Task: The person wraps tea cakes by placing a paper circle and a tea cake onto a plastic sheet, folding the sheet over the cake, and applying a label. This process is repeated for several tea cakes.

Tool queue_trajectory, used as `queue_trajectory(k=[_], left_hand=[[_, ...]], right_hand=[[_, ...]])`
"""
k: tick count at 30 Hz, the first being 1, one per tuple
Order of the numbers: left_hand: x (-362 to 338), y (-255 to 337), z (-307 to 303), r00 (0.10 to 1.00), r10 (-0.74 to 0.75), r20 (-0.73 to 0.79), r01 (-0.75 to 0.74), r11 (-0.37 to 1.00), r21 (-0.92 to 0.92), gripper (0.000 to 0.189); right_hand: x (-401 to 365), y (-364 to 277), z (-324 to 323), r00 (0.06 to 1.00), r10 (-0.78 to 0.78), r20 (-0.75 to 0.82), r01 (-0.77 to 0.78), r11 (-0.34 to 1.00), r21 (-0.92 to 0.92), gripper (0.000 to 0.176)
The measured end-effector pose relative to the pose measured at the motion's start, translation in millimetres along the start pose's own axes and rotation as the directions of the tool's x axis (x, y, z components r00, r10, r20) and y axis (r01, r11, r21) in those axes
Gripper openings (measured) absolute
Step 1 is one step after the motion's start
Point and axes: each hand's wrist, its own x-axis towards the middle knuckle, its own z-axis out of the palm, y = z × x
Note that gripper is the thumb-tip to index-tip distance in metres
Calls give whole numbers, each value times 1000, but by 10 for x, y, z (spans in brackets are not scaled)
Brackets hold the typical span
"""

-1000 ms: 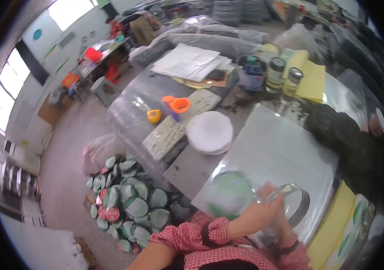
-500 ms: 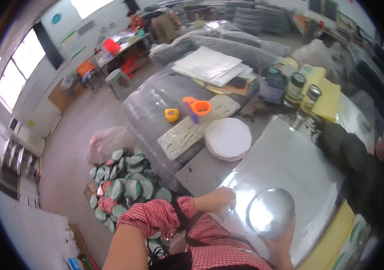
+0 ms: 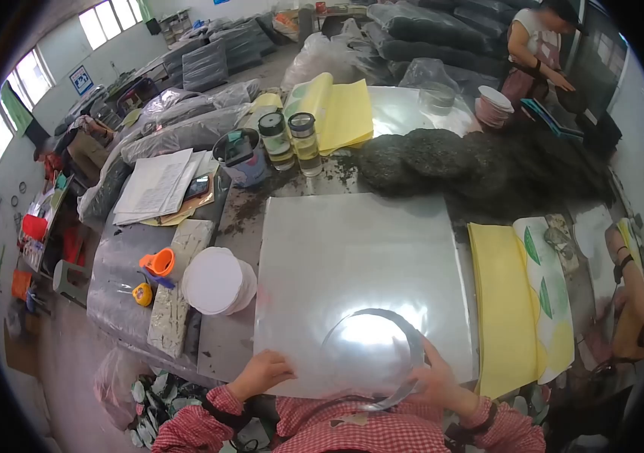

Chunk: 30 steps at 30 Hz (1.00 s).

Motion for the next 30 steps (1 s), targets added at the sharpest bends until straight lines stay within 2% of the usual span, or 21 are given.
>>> queue_trajectory(k=[2,4,6,9,11,12,14,15,17,18,19,20,21,23,24,25,26,27,28,29,30], left_hand=[[1,83,-61,996,79,-34,-79,997,25,26],[36,184,-104,995,81,-51,-80,997,18,23],[71,181,-92,994,76,-85,-74,997,22,20],[70,137,-74,998,27,-63,-27,1000,1,18],[72,55,-107,999,37,21,-36,996,-80,18],[196,69,-205,999,35,21,-33,996,-87,18],[537,154,-528,955,-276,-111,255,952,-169,16],[550,291,-612,956,-269,-117,249,955,-163,16],[554,596,-850,983,-55,-177,22,983,-180,18],[439,590,-732,991,86,-106,-84,996,16,20],[333,605,-581,989,148,-18,-143,975,167,20],[310,642,-456,985,173,-16,-168,974,151,27],[239,438,-217,990,137,33,-141,981,135,24],[341,312,-190,982,-16,189,-14,988,156,23],[424,338,-333,998,59,28,-63,976,210,27],[525,359,-535,982,136,-133,-97,958,271,31],[582,324,-708,945,23,-327,123,901,417,35],[636,286,-835,850,-53,-524,355,792,496,40],[662,171,-929,780,-105,-616,498,700,512,42],[636,44,-980,701,-139,-699,623,596,506,44],[543,-23,-933,689,-142,-711,629,605,488,44]], right_hand=[[27,-25,40,998,-34,49,34,999,-2,35],[67,-58,63,989,-80,127,81,997,-3,34],[69,-36,68,988,-98,119,99,995,-5,35],[92,-50,72,980,-146,132,147,989,2,38],[180,-77,94,971,-183,154,186,983,-6,40],[297,-138,200,939,-255,232,259,966,17,41],[526,-225,500,885,-341,318,333,939,82,41],[541,-53,629,885,-345,313,339,938,76,41],[556,351,994,958,-107,265,96,994,55,39],[584,542,840,954,-288,81,298,937,-181,40],[619,644,709,960,273,54,-275,961,29,42],[727,715,573,965,258,-54,-261,963,-61,43],[791,769,463,959,237,-156,-260,955,-145,44],[739,1233,523,983,107,-148,-121,989,-83,46],[669,1411,544,953,291,-84,-242,899,366,51],[632,1149,245,938,292,-184,-265,951,158,56],[443,1167,-7,838,496,-227,-441,861,254,55],[175,1368,-298,730,597,-332,-279,704,653,46],[80,1270,-629,537,707,-461,-449,702,554,36],[-317,1778,-894,515,526,-677,-375,848,374,28],[-359,1748,-1148,432,523,-735,-358,847,393,26]])
